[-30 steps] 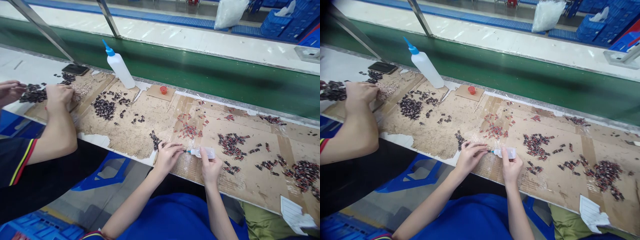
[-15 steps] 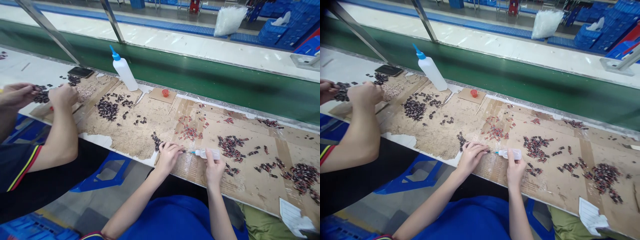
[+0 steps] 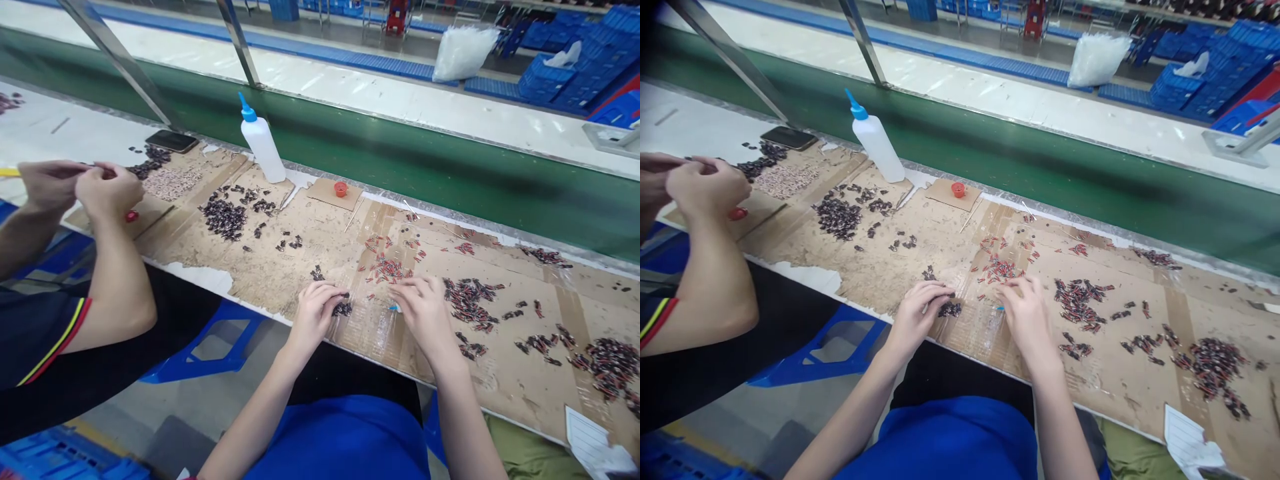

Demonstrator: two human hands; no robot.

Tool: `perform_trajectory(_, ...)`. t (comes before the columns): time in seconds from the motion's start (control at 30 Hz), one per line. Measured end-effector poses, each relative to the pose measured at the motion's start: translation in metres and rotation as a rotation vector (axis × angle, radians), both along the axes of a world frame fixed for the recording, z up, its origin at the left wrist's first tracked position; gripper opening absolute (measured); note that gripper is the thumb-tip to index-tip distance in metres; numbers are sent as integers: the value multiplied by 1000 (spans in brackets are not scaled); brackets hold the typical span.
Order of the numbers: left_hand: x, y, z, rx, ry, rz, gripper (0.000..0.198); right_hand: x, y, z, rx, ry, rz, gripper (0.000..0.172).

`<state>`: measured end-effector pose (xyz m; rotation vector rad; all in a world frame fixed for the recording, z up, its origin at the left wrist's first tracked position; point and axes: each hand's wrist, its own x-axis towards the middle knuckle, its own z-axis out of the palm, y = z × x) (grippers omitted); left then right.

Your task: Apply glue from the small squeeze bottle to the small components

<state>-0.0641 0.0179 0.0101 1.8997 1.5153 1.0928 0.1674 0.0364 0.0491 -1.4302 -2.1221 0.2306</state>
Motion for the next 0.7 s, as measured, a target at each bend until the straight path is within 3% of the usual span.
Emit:
perform_trajectory(0.07,2,-1,0,8,9,6,19,-12,19,-2,-67,-95,208,18)
perform_trajectory(0.17,2,-3,-1,10,17,21,19,-26,42,-3,-197,-247,380,12)
perform_trajectory(0.3,2,-4,-1,1,14,34,18,-34,53,-1,-291,-394,461,14)
perform_trajectory(0.4,5,-4,1,14,-25,41,17,-32,48,2,-264,-289,467,13)
perform_trajectory(0.53,12,-5,7,20,-70,50,16,-33,29,3,-198,187,313,12)
perform_trajectory(0.7,23,-7,17,20,-68,71,14,-50,-5,-2,-280,730,-99,13)
